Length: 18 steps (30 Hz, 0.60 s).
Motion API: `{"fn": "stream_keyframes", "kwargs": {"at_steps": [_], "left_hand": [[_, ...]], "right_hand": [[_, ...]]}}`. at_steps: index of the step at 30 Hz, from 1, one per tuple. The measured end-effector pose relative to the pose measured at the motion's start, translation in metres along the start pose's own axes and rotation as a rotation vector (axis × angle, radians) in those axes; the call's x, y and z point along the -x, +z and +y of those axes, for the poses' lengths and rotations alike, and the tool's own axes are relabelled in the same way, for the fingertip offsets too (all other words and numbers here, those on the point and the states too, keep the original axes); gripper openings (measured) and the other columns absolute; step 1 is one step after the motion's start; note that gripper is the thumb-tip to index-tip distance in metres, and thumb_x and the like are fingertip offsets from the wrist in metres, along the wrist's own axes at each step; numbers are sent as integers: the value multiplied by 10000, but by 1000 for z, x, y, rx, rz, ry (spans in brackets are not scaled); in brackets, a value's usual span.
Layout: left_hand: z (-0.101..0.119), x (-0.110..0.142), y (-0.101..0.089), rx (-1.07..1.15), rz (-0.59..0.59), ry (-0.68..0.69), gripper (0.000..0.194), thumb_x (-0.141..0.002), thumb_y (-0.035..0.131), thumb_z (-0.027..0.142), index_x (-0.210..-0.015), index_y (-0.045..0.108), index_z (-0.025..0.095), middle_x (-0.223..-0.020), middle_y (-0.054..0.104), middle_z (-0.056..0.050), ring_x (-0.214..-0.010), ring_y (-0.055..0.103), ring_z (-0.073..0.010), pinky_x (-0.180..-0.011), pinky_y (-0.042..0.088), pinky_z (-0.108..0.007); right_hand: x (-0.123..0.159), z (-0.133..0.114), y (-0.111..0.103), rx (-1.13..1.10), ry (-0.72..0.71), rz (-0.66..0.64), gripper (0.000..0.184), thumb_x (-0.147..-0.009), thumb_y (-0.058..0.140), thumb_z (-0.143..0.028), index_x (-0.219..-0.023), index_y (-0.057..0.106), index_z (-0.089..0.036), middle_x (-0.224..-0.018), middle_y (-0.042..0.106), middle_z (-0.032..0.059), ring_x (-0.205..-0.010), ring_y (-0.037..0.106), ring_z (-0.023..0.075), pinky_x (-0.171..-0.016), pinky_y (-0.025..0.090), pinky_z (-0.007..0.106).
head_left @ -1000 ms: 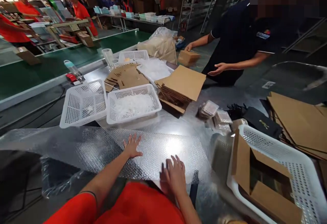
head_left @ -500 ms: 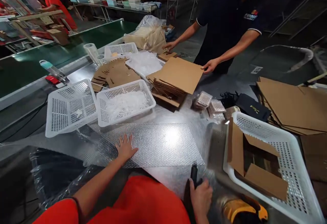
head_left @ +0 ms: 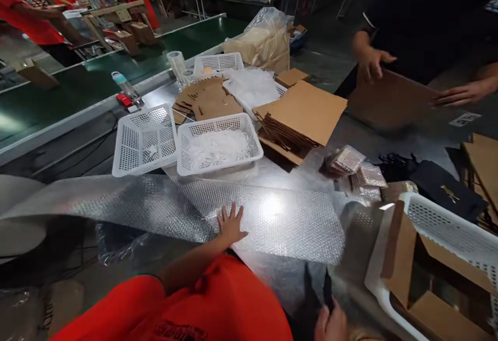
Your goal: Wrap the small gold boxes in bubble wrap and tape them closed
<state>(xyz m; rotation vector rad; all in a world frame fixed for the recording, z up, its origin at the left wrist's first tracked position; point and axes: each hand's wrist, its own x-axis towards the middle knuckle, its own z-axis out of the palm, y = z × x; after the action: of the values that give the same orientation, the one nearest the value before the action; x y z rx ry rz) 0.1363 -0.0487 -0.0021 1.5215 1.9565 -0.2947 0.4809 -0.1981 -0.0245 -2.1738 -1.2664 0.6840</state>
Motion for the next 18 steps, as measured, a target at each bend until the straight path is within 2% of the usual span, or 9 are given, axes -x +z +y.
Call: {"fn": "stream_keyframes", "kwargs": {"at_steps": [2, 4, 7, 9, 11, 12, 14, 16, 18], "left_hand": [[19, 3, 6, 39, -21, 8, 980, -802, 710, 462, -1611, 190, 275, -1703, -1, -109, -1513, -14, -534, -1147, 155, -760], [23, 3, 8, 58, 23, 29, 834, -865, 638, 378, -1598, 257, 270, -1706, 71, -100, -1524, 62, -502, -1162, 204, -716], [-1, 2, 2, 65, 110, 88, 741, -885, 546, 188, -1584, 303, 215, -1695, 176, -102, -1534, 214, -368, -1217, 276, -530], [-26, 0, -6, 92, 118, 109, 725, -876, 497, 105, -1574, 312, 164, -1691, 186, -120, -1526, 279, -259, -1228, 295, -390], [-48, -1, -15, 109, 117, 118, 687, -874, 479, 74, -1547, 356, 128, -1687, 192, -137, -1515, 308, -208, -1226, 288, -324], [-58, -2, -20, 103, 140, 115, 664, -877, 488, 81, -1532, 379, 113, -1682, 206, -145, -1517, 300, -219, -1232, 271, -334], [-73, -4, -28, 68, 199, 67, 673, -877, 576, 160, -1522, 396, 100, -1679, 206, -160, -1535, 235, -308, -1247, 218, -436], [-87, -10, -36, 44, 230, -11, 804, -849, 683, 297, -1556, 342, 123, -1687, 164, -167, -1540, 128, -417, -1232, 143, -583], [-101, -19, -44, 54, 190, -54, 927, -816, 735, 436, -1587, 284, 188, -1697, 107, -158, -1535, 44, -473, -1197, 79, -686]], "right_hand": [[-20, -34, 13, -33, -67, -57, 645, -866, 308, -657, -1131, 557, -125, -1115, 626, 252, -1116, 599, 400, -986, 462, 547], [-44, -69, 33, -75, -134, -137, 665, -877, 295, -662, -1159, 560, -121, -1143, 639, 234, -1136, 600, 369, -1002, 459, 512], [-75, -110, 67, -98, -219, -283, 622, -861, 322, -666, -1093, 602, -161, -1092, 677, 190, -1080, 626, 325, -980, 477, 474], [-90, -126, 87, -85, -261, -375, 584, -835, 345, -669, -1027, 620, -191, -1045, 694, 165, -1019, 642, 304, -933, 500, 457], [-99, -133, 101, -63, -277, -430, 558, -815, 343, -679, -955, 618, -215, -976, 701, 145, -956, 653, 292, -879, 517, 444], [-103, -134, 106, -55, -280, -447, 550, -806, 337, -688, -916, 609, -223, -935, 700, 139, -925, 657, 290, -855, 522, 442], [-110, -132, 111, -46, -271, -471, 538, -791, 335, -706, -861, 583, -234, -864, 693, 130, -865, 662, 293, -811, 527, 445], [-116, -127, 112, -42, -255, -489, 523, -780, 348, -708, -856, 563, -237, -841, 690, 125, -833, 669, 296, -785, 530, 447], [-121, -121, 109, -33, -241, -504, 511, -774, 360, -703, -874, 553, -240, -844, 691, 118, -832, 679, 297, -776, 533, 444]]}}
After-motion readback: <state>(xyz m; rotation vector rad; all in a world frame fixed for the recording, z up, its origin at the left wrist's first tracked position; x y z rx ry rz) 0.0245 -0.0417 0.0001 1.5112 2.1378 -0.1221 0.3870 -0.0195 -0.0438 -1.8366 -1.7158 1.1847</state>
